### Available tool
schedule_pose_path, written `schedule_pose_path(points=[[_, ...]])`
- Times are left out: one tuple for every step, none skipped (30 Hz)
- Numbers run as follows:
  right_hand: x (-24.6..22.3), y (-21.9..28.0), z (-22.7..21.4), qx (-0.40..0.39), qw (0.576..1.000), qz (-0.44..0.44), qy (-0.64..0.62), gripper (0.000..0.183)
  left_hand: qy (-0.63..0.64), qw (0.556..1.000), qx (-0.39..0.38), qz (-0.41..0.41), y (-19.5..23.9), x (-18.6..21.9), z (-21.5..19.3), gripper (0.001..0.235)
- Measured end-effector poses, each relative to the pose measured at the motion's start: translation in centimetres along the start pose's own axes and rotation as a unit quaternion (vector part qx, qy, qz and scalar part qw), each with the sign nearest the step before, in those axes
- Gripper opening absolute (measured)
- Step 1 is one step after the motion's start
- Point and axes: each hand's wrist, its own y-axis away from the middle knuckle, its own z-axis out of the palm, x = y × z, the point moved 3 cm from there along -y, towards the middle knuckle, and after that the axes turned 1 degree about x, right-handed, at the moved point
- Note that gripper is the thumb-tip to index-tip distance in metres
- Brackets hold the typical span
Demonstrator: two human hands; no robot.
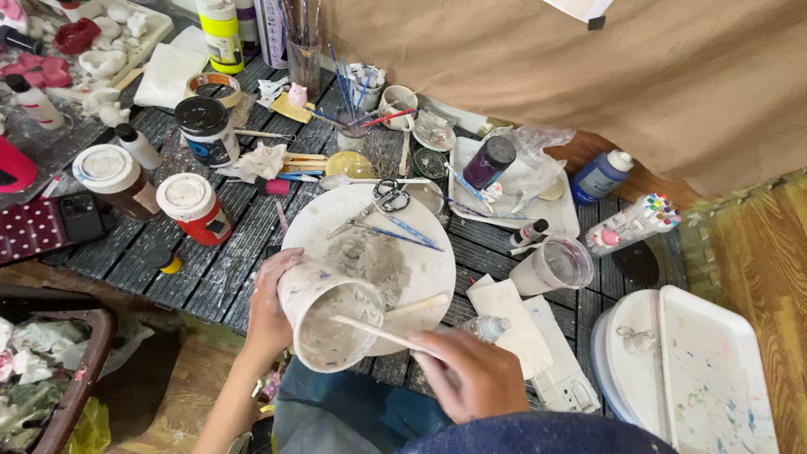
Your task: The person shapes a small piece of gray clay by hand, then uses a paintbrush to apply liquid to its surface. They place the piece on a tray and continue working with a larger mass of clay on a plate, using a wooden stick to scrape and mix material from a plastic cup into the pile.
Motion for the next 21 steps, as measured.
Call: schedule_pose_path(points=[[-1.2, -0.8, 0.1, 0.012, 0.994, -0.071, 0.081, 0.026, -0.009, 1.000, -0.006, -0.004, -0.2, 0.3, -0.1, 0.077], [-2.0, -1.7, 0.7, -0.011, 0.990, -0.090, 0.108, 0.030, -0.015, 1.000, -0.015, -0.003, -0.5, 0.5, -0.2, 0.079], [-2.6, -2.5, 1.4, -0.034, 0.984, -0.108, 0.135, 0.033, -0.020, 1.000, -0.023, -0.003, -0.8, 0.7, -0.1, 0.081], [-3.2, -3.1, 2.3, -0.056, 0.977, -0.124, 0.162, 0.037, -0.024, 0.999, -0.034, -0.001, -1.1, 0.8, -0.1, 0.083], [-3.6, -3.8, 3.5, -0.082, 0.967, -0.148, 0.191, 0.037, -0.026, 0.999, -0.038, 0.005, -1.3, 0.8, -0.2, 0.084], [-3.6, -4.8, 4.8, -0.108, 0.954, -0.172, 0.219, 0.036, -0.028, 0.999, -0.041, 0.011, -1.5, 0.9, -0.1, 0.084], [-3.5, -5.5, 6.0, -0.134, 0.939, -0.195, 0.248, 0.036, -0.029, 0.998, -0.043, 0.017, -1.7, 0.9, 0.0, 0.084], [-3.3, -6.2, 7.0, -0.131, 0.923, -0.229, 0.280, 0.030, -0.025, 0.999, -0.043, 0.020, -1.9, 0.8, 0.0, 0.083], [-2.9, -7.0, 8.0, -0.128, 0.905, -0.261, 0.311, 0.023, -0.021, 0.999, -0.043, 0.022, -2.2, 0.7, 0.1, 0.082], [-2.4, -7.5, 9.0, -0.126, 0.884, -0.293, 0.341, 0.018, -0.017, 0.999, -0.043, 0.023, -2.4, 0.5, 0.2, 0.080], [-1.8, -8.1, 9.9, -0.125, 0.873, -0.305, 0.359, 0.017, -0.014, 0.999, -0.042, 0.027, -2.6, 0.2, 0.2, 0.078], [-1.2, -8.4, 10.6, -0.127, 0.862, -0.316, 0.375, 0.016, -0.011, 0.999, -0.042, 0.028, -2.7, -0.1, 0.3, 0.076], [-0.7, -8.3, 11.3, -0.128, 0.851, -0.326, 0.392, 0.016, -0.007, 0.999, -0.041, 0.030, -2.7, -0.3, 0.3, 0.075], [-0.2, -8.2, 12.0, -0.159, 0.848, -0.310, 0.399, 0.016, -0.006, 0.999, -0.046, 0.023, -2.8, -0.6, 0.3, 0.072], [0.3, -7.9, 12.6, -0.190, 0.844, -0.294, 0.406, 0.016, -0.006, 0.999, -0.050, 0.016, -2.8, -0.7, 0.2, 0.070], [0.8, -7.8, 13.1, -0.217, 0.840, -0.275, 0.414, 0.016, -0.004, 0.998, -0.055, 0.013, -3.1, -0.9, 0.2, 0.068], [0.8, -7.8, 13.4, -0.192, 0.859, -0.274, 0.388, 0.019, -0.005, 0.998, -0.059, 0.016, -3.2, -0.9, 0.1, 0.067], [0.8, -7.6, 13.5, -0.168, 0.876, -0.271, 0.363, 0.024, -0.006, 0.998, -0.063, 0.018, -3.2, -0.7, 0.1, 0.067], [0.9, -7.3, 13.6, -0.142, 0.891, -0.269, 0.336, 0.028, -0.007, 0.998, -0.067, 0.020, -3.2, -0.6, 0.2, 0.067], [1.0, -7.2, 13.4, -0.100, 0.906, -0.272, 0.308, 0.033, -0.010, 0.997, -0.073, 0.021, -3.2, -0.6, 0.2, 0.067], [1.1, -7.1, 13.3, -0.057, 0.919, -0.274, 0.279, 0.038, -0.013, 0.997, -0.079, 0.022, -3.3, -0.7, 0.2, 0.068]])
